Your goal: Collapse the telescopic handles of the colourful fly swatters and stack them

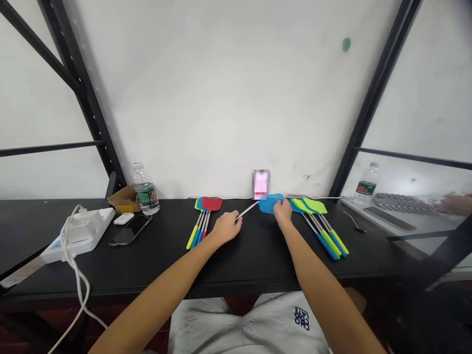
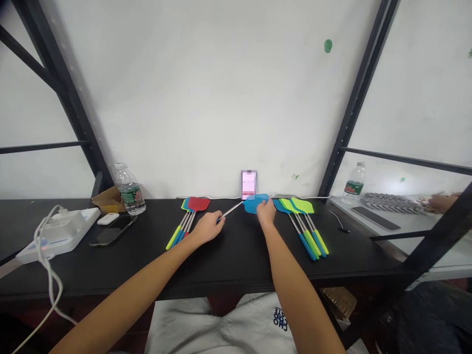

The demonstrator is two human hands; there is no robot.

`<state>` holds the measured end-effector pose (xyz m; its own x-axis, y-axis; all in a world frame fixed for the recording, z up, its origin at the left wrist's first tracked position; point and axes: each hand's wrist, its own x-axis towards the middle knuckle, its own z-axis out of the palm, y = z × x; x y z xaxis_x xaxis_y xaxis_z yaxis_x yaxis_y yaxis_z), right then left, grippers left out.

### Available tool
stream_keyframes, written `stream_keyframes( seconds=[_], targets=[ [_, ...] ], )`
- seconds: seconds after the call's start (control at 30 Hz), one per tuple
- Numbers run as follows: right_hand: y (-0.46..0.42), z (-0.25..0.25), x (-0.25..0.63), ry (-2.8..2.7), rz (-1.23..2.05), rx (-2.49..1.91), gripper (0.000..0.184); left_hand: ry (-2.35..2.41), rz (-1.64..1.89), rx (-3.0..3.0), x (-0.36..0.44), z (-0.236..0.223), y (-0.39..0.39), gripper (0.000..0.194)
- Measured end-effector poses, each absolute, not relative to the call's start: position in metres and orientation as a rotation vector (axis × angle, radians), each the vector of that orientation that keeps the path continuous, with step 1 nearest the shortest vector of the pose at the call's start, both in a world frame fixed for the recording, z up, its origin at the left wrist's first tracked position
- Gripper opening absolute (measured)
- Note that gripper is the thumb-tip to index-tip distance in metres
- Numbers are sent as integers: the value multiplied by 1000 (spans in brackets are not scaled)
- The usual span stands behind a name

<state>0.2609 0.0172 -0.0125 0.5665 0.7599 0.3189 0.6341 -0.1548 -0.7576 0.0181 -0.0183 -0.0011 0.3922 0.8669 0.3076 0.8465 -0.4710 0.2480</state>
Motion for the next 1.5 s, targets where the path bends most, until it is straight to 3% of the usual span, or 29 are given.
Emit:
stream_keyframes(
  seconds=[0.1, 0.97, 1.5],
  targets=[
    [13, -6, 264, -941, 175, -1883, 46, 1585, 617, 2574, 17, -1, -18, 27],
    [7, -4, 262, -937, 161, -1861, 45, 1510, 710, 2568, 15, -1, -18, 33],
    [20, -12, 273, -613, 143, -1642, 48, 1292, 715, 2582, 14, 5, -22, 35]
  ],
)
